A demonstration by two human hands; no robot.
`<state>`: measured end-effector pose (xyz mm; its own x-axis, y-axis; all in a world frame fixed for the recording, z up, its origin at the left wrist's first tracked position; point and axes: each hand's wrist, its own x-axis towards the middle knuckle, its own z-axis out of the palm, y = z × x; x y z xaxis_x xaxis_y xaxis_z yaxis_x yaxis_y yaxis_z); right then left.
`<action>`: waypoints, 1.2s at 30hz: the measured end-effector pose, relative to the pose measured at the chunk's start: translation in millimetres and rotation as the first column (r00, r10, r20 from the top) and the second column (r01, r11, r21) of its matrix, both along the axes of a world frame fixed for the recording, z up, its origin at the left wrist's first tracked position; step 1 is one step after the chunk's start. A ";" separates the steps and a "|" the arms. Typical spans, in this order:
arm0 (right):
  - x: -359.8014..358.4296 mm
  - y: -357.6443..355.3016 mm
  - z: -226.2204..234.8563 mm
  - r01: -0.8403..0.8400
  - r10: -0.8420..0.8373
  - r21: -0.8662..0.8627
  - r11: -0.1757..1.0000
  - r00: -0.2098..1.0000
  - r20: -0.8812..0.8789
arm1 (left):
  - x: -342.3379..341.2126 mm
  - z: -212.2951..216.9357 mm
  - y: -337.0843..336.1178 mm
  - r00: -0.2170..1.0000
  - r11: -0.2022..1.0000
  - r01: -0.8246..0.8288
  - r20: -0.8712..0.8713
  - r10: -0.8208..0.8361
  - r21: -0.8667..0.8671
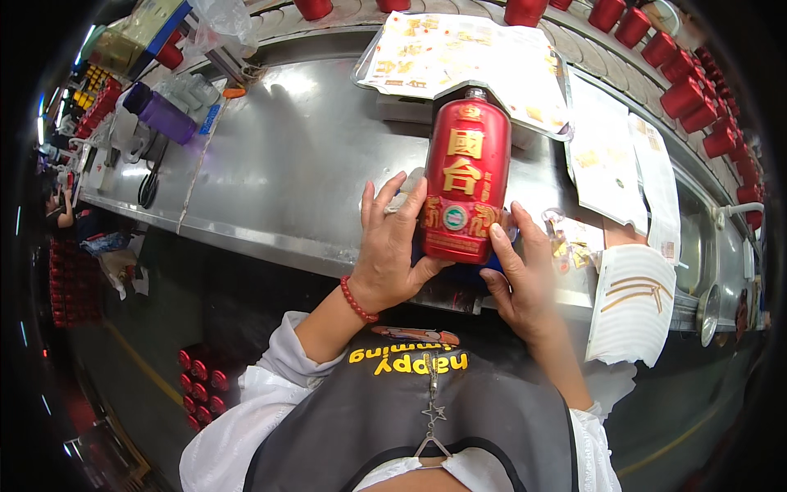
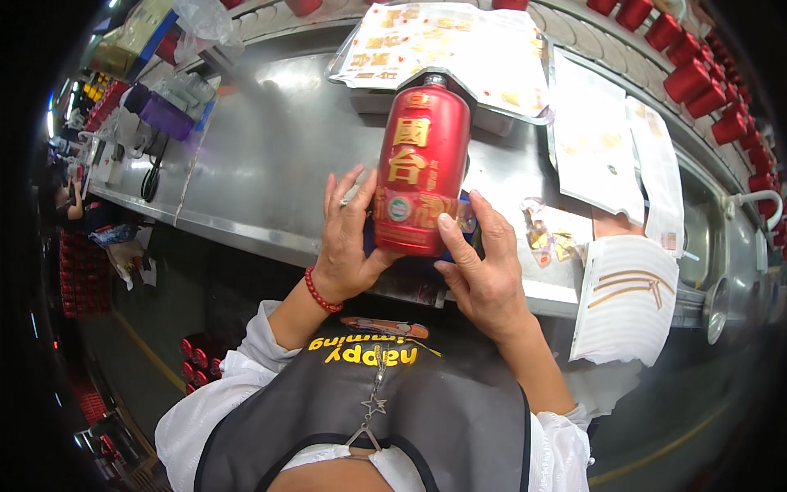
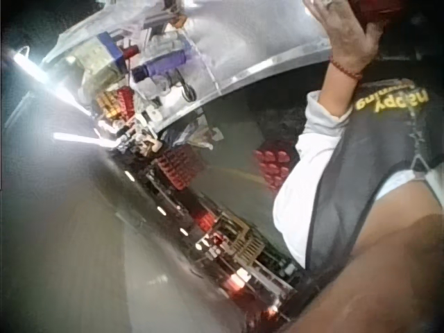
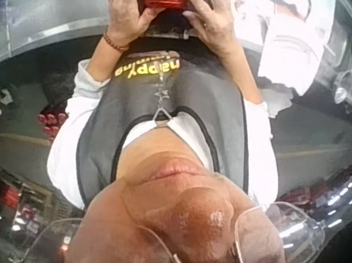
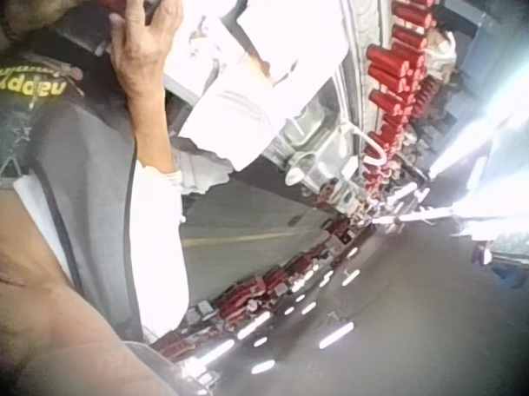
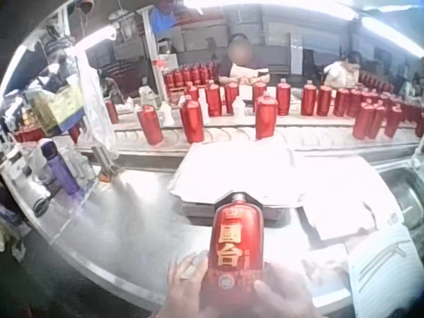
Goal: The person applies gold stickers to a red cylindrical can, smoothing each with a green card and a wooden stick. The person rotates the can to apply multiple stickers and then places the finished can on a nearby tray.
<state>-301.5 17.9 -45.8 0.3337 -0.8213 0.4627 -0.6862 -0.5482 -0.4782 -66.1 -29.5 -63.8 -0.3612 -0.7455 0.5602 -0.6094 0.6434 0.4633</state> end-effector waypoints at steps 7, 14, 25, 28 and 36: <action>2.6 -2.3 -2.2 0.021 -0.019 -0.040 0.999 0.998 0.052 | -8.7 13.5 1.1 0.999 1.000 0.005 0.053 -0.004 -0.028; 4.7 -1.4 -2.9 0.034 -0.032 -0.038 0.999 0.999 0.042 | -5.5 14.4 0.2 0.996 0.998 0.006 0.087 -0.001 -0.064; -1.5 5.1 -1.9 0.088 -0.087 -0.024 0.996 0.996 0.031 | -0.8 14.4 -6.0 0.994 0.996 0.068 0.086 -0.064 -0.051; 3.1 4.9 6.2 0.085 -0.085 -0.010 0.996 0.996 0.032 | 1.3 4.8 -6.8 0.997 0.998 0.070 0.031 -0.069 -0.011; -25.5 6.0 -7.8 0.191 -0.190 -0.057 0.980 0.981 0.031 | -1.3 11.1 -5.7 0.994 0.998 0.047 0.096 -0.044 -0.029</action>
